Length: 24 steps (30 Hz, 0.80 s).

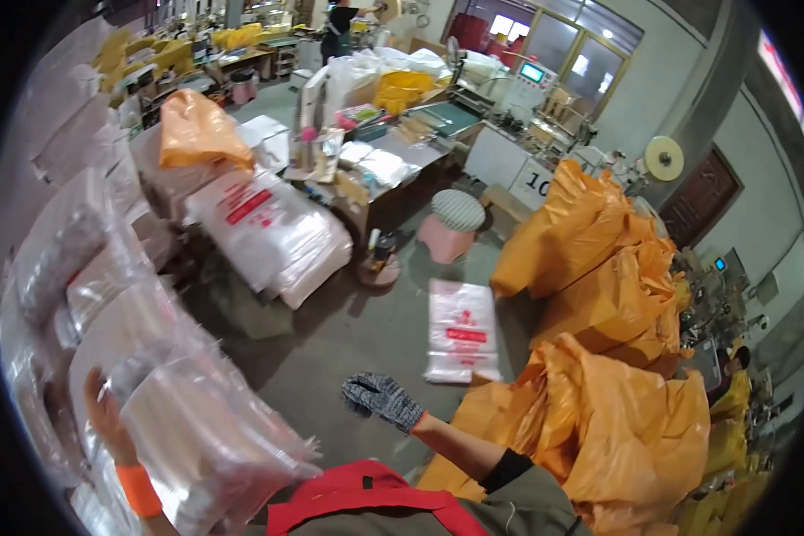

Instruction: Packaging bundles of wooden skewers into plastic bags, sealing them with a heat sealer, and stacking them on a pallet.

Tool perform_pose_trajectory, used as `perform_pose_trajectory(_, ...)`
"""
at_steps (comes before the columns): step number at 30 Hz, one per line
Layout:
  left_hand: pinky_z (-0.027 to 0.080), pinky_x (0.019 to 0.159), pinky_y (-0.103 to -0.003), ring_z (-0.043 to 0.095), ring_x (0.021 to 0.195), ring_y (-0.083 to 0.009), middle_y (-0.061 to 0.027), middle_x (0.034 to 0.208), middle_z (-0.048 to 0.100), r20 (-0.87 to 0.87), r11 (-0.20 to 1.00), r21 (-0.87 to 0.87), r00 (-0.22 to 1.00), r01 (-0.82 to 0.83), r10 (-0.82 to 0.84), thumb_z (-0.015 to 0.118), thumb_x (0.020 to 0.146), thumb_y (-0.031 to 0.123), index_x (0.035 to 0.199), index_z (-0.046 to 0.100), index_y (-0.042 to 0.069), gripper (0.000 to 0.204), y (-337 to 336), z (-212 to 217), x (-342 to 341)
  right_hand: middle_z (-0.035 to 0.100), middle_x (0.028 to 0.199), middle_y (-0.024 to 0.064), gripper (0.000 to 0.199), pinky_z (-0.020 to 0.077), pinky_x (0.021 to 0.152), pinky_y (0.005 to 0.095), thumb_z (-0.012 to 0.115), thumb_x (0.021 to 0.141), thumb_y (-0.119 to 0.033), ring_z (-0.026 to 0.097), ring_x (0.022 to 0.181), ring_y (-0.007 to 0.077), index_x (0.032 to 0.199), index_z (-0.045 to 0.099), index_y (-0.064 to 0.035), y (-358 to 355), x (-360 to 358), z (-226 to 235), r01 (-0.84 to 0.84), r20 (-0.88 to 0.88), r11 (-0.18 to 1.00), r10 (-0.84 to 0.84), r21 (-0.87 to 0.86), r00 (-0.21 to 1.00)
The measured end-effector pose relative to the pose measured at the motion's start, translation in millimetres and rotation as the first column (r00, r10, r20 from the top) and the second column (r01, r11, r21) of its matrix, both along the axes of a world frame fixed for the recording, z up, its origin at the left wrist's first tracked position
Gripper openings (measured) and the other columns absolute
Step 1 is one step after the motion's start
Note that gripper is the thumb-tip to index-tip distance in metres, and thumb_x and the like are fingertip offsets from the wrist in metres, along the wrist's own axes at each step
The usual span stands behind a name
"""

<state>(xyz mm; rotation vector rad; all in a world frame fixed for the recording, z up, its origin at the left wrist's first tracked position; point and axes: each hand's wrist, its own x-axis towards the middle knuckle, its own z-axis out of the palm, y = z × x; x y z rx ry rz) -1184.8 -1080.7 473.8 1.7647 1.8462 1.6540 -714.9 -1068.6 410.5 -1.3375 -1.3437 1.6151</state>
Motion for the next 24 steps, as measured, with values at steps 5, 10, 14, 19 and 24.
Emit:
perform_pose_trajectory(5,0.045,0.078,-0.033,0.059,0.088,-0.0261,-0.0132,0.095,0.061,-0.335,0.841,-0.200,0.772,0.502,-0.540,0.054,0.080,-0.002,0.100,0.059,0.002,0.021,157.6,-6.0,267.0,0.059,0.071,0.0035,0.020,0.0449,0.054,0.0247,0.052,0.092,-0.020,0.053,0.059,0.0100,0.087,0.059,-0.0021,81.9,160.5,-8.1,0.433,-0.218,0.897,-0.442,-0.090,0.870)
perform_pose_trajectory(10,0.050,0.074,-0.032,0.064,0.080,-0.0275,-0.0134,0.090,0.066,0.258,0.481,-0.515,0.664,0.709,-0.702,0.062,0.082,0.015,0.097,0.063,0.001,0.021,286.6,-126.5,401.8,0.059,0.072,0.0060,0.025,0.0460,0.052,0.0269,0.059,0.088,-0.026,0.055,0.058,0.0140,0.086,0.058,-0.0013,193.8,295.5,-73.1,0.381,-0.123,0.885,-0.423,-0.266,0.898)
perform_pose_trajectory(14,0.051,0.075,-0.032,0.066,0.084,-0.0250,-0.0133,0.090,0.067,0.171,0.330,-0.648,0.554,0.686,-0.815,0.062,0.083,0.023,0.101,0.063,0.004,0.026,413.9,-158.9,524.6,0.055,0.068,0.0053,0.022,0.0430,0.047,0.0279,0.055,0.087,-0.025,0.052,0.053,0.0152,0.077,0.055,-0.0048,277.2,457.1,-165.5,0.534,-0.021,0.812,-0.553,-0.234,0.833)
perform_pose_trajectory(19,0.049,0.075,-0.027,0.064,0.084,-0.0135,-0.0090,0.089,0.068,0.508,0.176,-0.485,0.440,0.856,-0.741,0.060,0.086,0.020,0.105,0.062,0.003,0.025,589.4,-144.2,661.5,0.055,0.066,0.0075,0.015,0.0393,0.043,0.0289,0.055,0.084,-0.018,0.051,0.050,0.0163,0.076,0.052,-0.0054,377.7,541.7,-175.4,0.658,0.029,0.609,-0.724,-0.442,0.689)
perform_pose_trajectory(24,0.049,0.076,-0.027,0.064,0.084,-0.0138,-0.0082,0.090,0.068,0.481,0.229,-0.498,0.486,0.836,-0.730,0.060,0.087,0.019,0.106,0.063,0.004,0.024,766.0,-184.4,780.4,0.061,0.077,0.0114,0.018,0.0549,0.059,0.0363,0.056,0.085,-0.019,0.063,0.064,0.0245,0.092,0.058,-0.0024,513.7,651.5,-247.8,0.535,-0.028,0.516,-0.737,-0.669,0.675)
